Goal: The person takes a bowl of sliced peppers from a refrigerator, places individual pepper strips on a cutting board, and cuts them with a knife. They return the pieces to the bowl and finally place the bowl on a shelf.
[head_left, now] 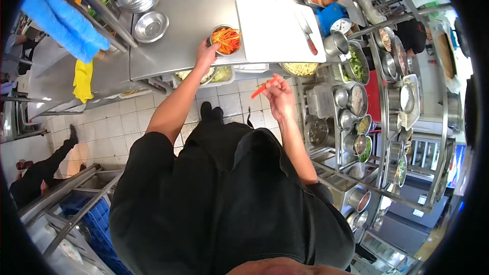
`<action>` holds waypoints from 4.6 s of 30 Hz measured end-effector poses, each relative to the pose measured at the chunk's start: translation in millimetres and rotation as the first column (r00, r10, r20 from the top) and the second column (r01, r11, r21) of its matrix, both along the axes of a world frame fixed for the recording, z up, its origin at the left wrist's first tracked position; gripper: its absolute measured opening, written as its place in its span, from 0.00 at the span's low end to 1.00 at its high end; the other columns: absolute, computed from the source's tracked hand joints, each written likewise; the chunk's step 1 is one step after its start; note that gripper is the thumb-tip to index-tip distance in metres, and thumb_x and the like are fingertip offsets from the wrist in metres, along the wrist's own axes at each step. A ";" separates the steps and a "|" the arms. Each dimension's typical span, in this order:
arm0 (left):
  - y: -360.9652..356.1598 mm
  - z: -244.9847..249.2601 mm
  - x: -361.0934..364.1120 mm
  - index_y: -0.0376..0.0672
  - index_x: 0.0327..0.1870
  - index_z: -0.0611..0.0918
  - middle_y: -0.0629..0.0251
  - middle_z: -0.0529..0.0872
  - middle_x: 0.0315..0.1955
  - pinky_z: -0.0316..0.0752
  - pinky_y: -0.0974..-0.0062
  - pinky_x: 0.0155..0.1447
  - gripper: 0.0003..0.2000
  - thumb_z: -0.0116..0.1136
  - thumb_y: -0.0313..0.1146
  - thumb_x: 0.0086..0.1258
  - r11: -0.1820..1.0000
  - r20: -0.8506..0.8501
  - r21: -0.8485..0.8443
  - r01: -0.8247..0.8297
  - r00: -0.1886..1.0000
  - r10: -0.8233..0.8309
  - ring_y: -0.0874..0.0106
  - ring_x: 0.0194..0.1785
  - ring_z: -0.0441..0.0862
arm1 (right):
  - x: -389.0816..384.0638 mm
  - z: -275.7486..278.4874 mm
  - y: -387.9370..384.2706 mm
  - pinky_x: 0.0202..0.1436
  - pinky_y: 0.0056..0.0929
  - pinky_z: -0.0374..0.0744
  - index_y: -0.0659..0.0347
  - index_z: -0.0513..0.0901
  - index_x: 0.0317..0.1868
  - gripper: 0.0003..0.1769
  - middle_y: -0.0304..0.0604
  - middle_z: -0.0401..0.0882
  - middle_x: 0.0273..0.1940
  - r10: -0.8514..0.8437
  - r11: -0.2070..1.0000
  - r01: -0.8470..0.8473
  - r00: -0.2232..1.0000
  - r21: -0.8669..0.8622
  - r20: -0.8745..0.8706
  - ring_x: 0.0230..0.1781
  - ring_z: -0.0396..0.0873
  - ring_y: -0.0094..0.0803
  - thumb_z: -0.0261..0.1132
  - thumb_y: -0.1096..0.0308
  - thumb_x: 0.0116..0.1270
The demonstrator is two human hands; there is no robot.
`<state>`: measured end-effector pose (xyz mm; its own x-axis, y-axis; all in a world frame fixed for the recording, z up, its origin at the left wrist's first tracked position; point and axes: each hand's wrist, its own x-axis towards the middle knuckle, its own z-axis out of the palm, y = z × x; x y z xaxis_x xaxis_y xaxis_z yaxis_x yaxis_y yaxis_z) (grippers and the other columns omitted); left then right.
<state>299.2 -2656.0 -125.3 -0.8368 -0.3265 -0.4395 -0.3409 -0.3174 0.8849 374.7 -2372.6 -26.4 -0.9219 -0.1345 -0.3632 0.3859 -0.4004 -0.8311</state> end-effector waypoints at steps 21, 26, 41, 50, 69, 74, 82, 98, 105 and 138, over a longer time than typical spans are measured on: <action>11.1 95.6 41.3 0.36 0.42 0.90 0.74 0.83 0.24 0.69 0.81 0.32 0.09 0.69 0.33 0.68 0.982 0.037 -0.147 0.116 0.993 -0.112 0.84 0.26 0.74 | -137.2 -12.1 -120.0 0.43 0.25 0.86 0.74 0.75 0.60 0.25 0.41 0.84 0.36 0.556 0.830 -0.525 0.806 0.187 -0.203 0.37 0.84 0.26 0.69 0.85 0.62; 3.8 87.0 40.1 0.35 0.39 0.89 0.74 0.83 0.23 0.69 0.80 0.31 0.08 0.69 0.32 0.69 0.898 0.081 -0.429 0.098 0.994 -0.070 0.84 0.26 0.73 | -153.8 -34.7 -112.5 0.42 0.24 0.83 0.73 0.78 0.60 0.24 0.40 0.85 0.37 0.671 0.725 -0.571 0.712 0.384 -0.208 0.36 0.83 0.24 0.69 0.84 0.62; -21.9 94.0 44.8 0.36 0.46 0.87 0.70 0.87 0.33 0.79 0.80 0.37 0.08 0.65 0.30 0.73 0.989 0.052 -0.105 -0.100 0.993 0.106 0.81 0.31 0.81 | -209.9 -17.9 -170.5 0.49 0.30 0.85 0.65 0.86 0.50 0.15 0.51 0.90 0.42 0.787 0.497 -0.262 0.537 0.827 -0.303 0.42 0.89 0.36 0.72 0.71 0.62; 22.4 72.3 10.8 0.34 0.44 0.85 0.69 0.87 0.33 0.79 0.80 0.39 0.06 0.65 0.23 0.69 0.998 -0.049 -0.042 0.041 0.998 -0.043 0.79 0.34 0.84 | -229.5 -65.6 -5.5 0.42 0.27 0.81 0.66 0.88 0.46 0.13 0.46 0.88 0.36 0.478 0.625 -0.072 0.823 0.778 -0.307 0.34 0.82 0.26 0.73 0.70 0.63; 138.1 26.4 -94.6 0.40 0.40 0.87 0.68 0.84 0.38 0.77 0.75 0.46 0.03 0.65 0.27 0.69 0.719 -0.203 -0.682 0.130 0.911 -0.358 0.74 0.39 0.81 | -244.9 -91.6 128.5 0.40 0.19 0.76 0.68 0.87 0.46 0.10 0.35 0.84 0.34 0.323 0.736 -0.059 0.906 0.674 -0.274 0.33 0.78 0.18 0.71 0.71 0.67; 145.0 -20.3 -108.5 0.40 0.41 0.86 0.63 0.83 0.43 0.79 0.67 0.53 0.04 0.62 0.26 0.68 0.391 -0.223 -0.920 -0.001 0.824 -0.522 0.62 0.46 0.83 | -263.8 -88.7 141.8 0.52 0.33 0.78 0.66 0.86 0.46 0.13 0.47 0.85 0.42 0.419 0.480 0.219 0.793 0.850 -0.442 0.44 0.81 0.38 0.72 0.71 0.62; 154.7 -30.7 -89.9 0.40 0.43 0.87 0.60 0.86 0.48 0.78 0.64 0.61 0.06 0.62 0.28 0.70 0.387 -0.229 -0.921 -0.037 0.856 -0.463 0.59 0.55 0.82 | -309.4 -104.5 192.9 0.62 0.48 0.76 0.62 0.80 0.56 0.24 0.57 0.80 0.52 0.579 0.150 0.227 0.769 0.962 -0.271 0.58 0.76 0.55 0.71 0.68 0.59; 161.0 -36.7 -90.8 0.40 0.42 0.87 0.60 0.88 0.43 0.78 0.63 0.59 0.06 0.66 0.29 0.66 0.340 -0.247 -0.935 -0.104 0.877 -0.412 0.59 0.52 0.84 | -212.7 -55.7 122.7 0.33 0.25 0.72 0.63 0.77 0.66 0.23 0.33 0.72 0.27 0.461 0.731 -0.402 0.887 0.552 0.036 0.28 0.70 0.21 0.63 0.60 0.76; 163.7 -39.0 -88.6 0.41 0.43 0.86 0.61 0.87 0.44 0.76 0.62 0.61 0.06 0.65 0.30 0.67 0.320 -0.277 -0.936 -0.149 0.871 -0.405 0.60 0.53 0.83 | -192.4 -70.1 105.8 0.34 0.27 0.73 0.63 0.78 0.66 0.26 0.34 0.71 0.27 0.590 0.616 -0.494 0.806 0.614 0.057 0.29 0.70 0.23 0.56 0.52 0.80; 161.3 -36.3 -90.3 0.44 0.45 0.86 0.64 0.84 0.52 0.72 0.60 0.63 0.08 0.63 0.30 0.67 0.255 -0.166 -0.966 -0.047 0.867 -0.470 0.61 0.57 0.79 | -202.7 -78.0 53.8 0.54 0.54 0.77 0.60 0.80 0.61 0.22 0.65 0.83 0.45 0.699 0.453 -0.283 0.701 0.845 -0.141 0.52 0.80 0.66 0.54 0.53 0.79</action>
